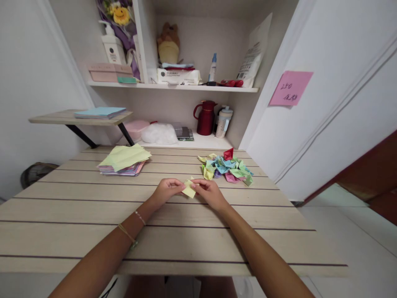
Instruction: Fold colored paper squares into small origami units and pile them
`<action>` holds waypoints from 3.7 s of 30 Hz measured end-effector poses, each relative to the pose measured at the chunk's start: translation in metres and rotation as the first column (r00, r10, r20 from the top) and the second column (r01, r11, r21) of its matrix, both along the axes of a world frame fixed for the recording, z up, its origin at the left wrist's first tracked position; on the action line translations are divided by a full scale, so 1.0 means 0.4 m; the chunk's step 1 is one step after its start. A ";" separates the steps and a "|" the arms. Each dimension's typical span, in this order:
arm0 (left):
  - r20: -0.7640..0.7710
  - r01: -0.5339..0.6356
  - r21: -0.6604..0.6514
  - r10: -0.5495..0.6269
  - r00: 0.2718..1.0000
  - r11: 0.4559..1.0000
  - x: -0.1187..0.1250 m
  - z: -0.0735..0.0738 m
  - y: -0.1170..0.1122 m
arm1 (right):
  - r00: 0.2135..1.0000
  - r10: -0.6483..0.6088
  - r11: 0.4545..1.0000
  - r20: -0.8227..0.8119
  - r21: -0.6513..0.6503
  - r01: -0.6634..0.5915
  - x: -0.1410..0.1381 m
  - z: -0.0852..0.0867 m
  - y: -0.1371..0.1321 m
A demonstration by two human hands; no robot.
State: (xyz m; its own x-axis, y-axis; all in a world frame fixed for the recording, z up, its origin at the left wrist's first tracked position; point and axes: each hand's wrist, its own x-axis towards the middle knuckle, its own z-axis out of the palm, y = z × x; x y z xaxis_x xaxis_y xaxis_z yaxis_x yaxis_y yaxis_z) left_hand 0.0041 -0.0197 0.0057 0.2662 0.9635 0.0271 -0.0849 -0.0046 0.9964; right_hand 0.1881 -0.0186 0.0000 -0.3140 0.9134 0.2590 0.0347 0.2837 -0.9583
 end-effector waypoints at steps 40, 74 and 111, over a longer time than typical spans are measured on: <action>0.068 0.095 0.082 -0.100 0.993 0.992 0.011 0.004 -0.010 | 0.997 -0.043 0.980 0.066 0.197 0.029 0.001 -0.022 0.011; -0.047 -0.029 0.110 0.035 0.998 0.993 0.010 -0.012 0.000 | 0.992 0.105 0.988 0.064 0.108 -0.111 0.002 -0.005 0.000; 0.225 -0.076 -0.085 0.094 0.970 0.993 0.015 -0.007 -0.001 | 0.981 0.047 0.936 -0.190 -0.334 -0.110 -0.024 -0.020 -0.006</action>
